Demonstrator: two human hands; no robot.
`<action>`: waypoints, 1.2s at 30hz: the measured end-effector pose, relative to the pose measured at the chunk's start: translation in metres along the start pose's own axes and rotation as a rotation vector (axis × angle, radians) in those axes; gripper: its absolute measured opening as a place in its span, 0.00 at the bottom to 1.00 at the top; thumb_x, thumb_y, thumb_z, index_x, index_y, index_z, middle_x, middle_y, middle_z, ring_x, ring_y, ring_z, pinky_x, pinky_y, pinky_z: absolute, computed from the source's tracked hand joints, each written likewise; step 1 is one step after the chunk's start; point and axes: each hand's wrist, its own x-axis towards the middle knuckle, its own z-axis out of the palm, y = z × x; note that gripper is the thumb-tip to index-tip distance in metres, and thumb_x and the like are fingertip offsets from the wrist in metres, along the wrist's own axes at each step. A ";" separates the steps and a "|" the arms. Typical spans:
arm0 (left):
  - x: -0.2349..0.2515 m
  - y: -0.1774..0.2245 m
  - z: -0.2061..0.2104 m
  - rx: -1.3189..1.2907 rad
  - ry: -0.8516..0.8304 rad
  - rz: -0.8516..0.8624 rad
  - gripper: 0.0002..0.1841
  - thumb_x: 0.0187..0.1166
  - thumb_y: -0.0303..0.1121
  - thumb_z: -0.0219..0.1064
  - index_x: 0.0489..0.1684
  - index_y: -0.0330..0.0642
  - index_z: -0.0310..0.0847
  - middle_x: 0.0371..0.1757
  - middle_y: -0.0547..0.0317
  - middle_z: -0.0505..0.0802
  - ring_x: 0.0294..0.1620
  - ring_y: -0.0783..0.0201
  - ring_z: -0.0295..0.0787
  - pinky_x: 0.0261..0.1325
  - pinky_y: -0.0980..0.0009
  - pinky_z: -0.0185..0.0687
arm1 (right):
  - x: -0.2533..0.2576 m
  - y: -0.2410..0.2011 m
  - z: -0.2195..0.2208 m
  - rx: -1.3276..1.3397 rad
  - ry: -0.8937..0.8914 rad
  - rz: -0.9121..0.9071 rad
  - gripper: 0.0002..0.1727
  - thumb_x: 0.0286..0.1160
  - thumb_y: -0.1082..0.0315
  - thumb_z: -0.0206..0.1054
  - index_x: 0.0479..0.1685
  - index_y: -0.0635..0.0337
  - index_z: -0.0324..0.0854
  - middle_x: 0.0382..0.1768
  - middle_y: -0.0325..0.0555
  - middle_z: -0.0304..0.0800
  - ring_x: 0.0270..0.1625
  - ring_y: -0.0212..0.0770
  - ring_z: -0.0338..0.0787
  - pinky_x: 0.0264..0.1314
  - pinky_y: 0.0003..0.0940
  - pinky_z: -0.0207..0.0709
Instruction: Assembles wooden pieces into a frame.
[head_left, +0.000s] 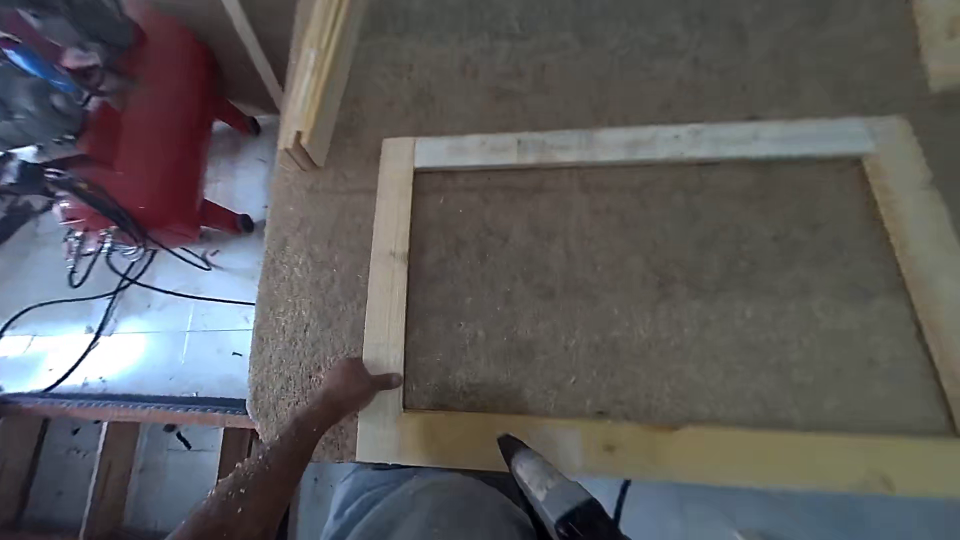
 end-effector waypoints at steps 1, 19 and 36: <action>0.015 -0.014 0.000 0.026 0.016 0.029 0.29 0.80 0.46 0.72 0.66 0.25 0.80 0.62 0.32 0.89 0.63 0.44 0.86 0.73 0.49 0.75 | 0.008 -0.006 0.024 0.042 -0.004 0.046 0.32 0.71 0.54 0.77 0.64 0.74 0.82 0.53 0.61 0.92 0.59 0.47 0.90 0.69 0.46 0.79; 0.096 -0.089 0.007 0.164 0.091 0.145 0.38 0.61 0.73 0.75 0.41 0.41 0.90 0.37 0.46 0.95 0.44 0.45 0.95 0.52 0.37 0.87 | 0.059 -0.044 0.210 0.053 0.145 0.283 0.38 0.59 0.48 0.82 0.73 0.52 0.80 0.43 0.47 0.96 0.48 0.47 0.96 0.54 0.55 0.87; 0.097 -0.088 0.010 0.195 0.113 0.133 0.37 0.61 0.73 0.75 0.39 0.42 0.90 0.36 0.47 0.95 0.44 0.46 0.94 0.51 0.38 0.86 | 0.056 -0.048 0.223 0.062 0.232 0.344 0.33 0.60 0.45 0.80 0.64 0.54 0.84 0.40 0.44 0.95 0.46 0.42 0.95 0.52 0.49 0.86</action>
